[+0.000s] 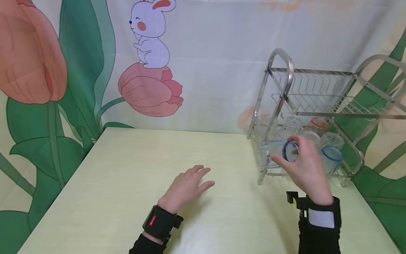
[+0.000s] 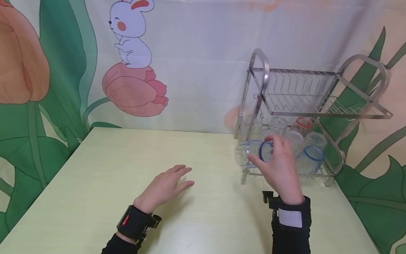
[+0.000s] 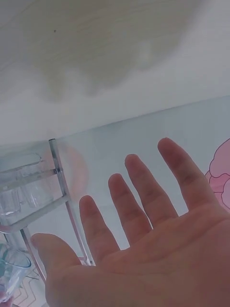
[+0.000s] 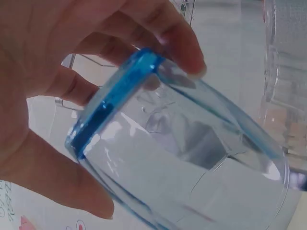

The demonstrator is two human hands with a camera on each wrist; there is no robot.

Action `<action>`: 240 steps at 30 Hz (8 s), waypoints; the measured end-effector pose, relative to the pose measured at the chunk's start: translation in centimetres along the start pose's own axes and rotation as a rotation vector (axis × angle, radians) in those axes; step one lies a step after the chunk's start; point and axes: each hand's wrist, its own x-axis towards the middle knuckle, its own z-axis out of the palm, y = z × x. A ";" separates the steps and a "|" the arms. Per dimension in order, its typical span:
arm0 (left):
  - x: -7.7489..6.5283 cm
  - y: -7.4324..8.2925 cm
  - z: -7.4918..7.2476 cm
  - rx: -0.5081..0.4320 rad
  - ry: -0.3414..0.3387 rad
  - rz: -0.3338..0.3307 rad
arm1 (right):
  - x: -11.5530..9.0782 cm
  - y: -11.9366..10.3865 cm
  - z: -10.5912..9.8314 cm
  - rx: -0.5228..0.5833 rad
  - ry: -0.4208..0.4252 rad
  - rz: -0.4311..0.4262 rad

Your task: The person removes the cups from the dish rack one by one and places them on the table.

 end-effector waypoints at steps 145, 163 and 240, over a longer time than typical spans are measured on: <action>0.7 -6.0 -5.5 -0.827 0.411 -0.079 | 2.4 5.5 1.3 0.337 -0.156 0.035; -0.6 -10.9 -6.6 -0.725 0.489 -0.187 | 2.3 6.8 0.7 0.176 -0.082 0.037; -1.7 -19.5 -8.6 -0.191 0.428 -0.442 | 3.6 14.1 4.5 -0.013 -0.046 0.185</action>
